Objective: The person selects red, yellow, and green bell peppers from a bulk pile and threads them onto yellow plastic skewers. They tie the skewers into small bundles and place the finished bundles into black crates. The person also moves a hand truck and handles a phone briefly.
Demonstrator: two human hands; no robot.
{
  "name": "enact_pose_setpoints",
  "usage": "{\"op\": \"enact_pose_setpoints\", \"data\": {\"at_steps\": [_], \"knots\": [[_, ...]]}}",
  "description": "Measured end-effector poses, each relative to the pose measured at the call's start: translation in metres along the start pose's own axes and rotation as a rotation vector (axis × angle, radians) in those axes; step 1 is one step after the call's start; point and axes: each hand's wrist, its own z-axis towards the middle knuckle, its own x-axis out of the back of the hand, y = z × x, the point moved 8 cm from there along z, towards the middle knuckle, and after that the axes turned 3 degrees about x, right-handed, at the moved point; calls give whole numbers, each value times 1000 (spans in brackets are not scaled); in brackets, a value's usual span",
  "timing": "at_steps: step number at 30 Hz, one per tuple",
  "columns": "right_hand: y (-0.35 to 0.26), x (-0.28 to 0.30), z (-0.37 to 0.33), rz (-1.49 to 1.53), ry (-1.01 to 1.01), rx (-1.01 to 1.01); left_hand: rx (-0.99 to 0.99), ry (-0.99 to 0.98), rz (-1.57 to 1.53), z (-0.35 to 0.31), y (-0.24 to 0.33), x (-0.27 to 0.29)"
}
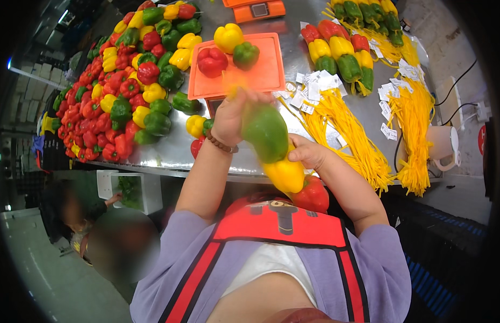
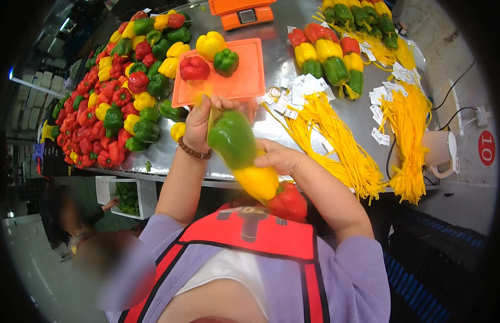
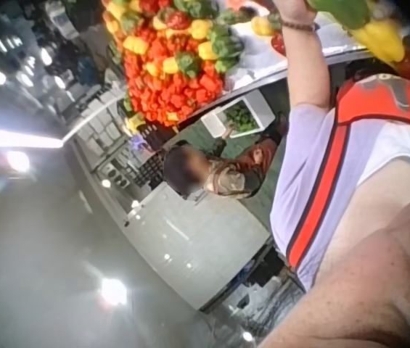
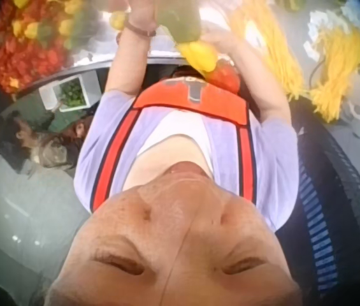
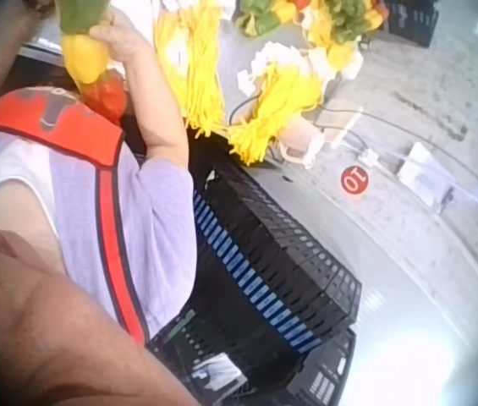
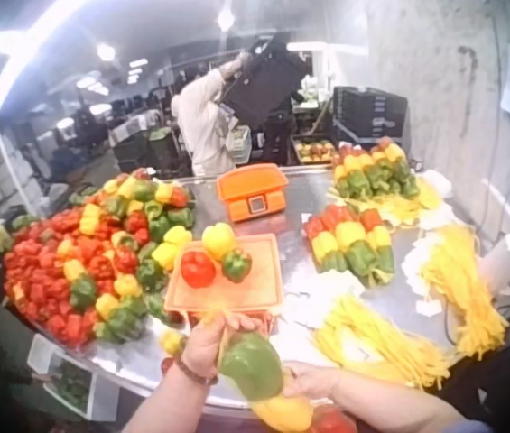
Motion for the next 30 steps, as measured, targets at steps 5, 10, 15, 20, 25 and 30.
{"op": "enact_pose_setpoints", "data": {"at_steps": [5, 10, 15, 20, 25, 30], "knots": [[-18, 8, -5, -190, 172, 50, 76, 183, 163, -3, 9, -7], [-49, 13, -3, -598, 189, 98, 15, 147, 41, -2, 11, -12], [-63, -2, 7, -648, 90, 124, -77, 65, 93, -5, 13, -28], [-55, 0, 11, -446, 148, 243, -60, 278, 194, -8, 20, -38], [-69, -12, 10, -811, 242, 284, -44, 333, 395, -12, 34, -46], [-83, -9, 9, -1121, 290, 341, -82, 301, 576, -7, 43, -62]]}}
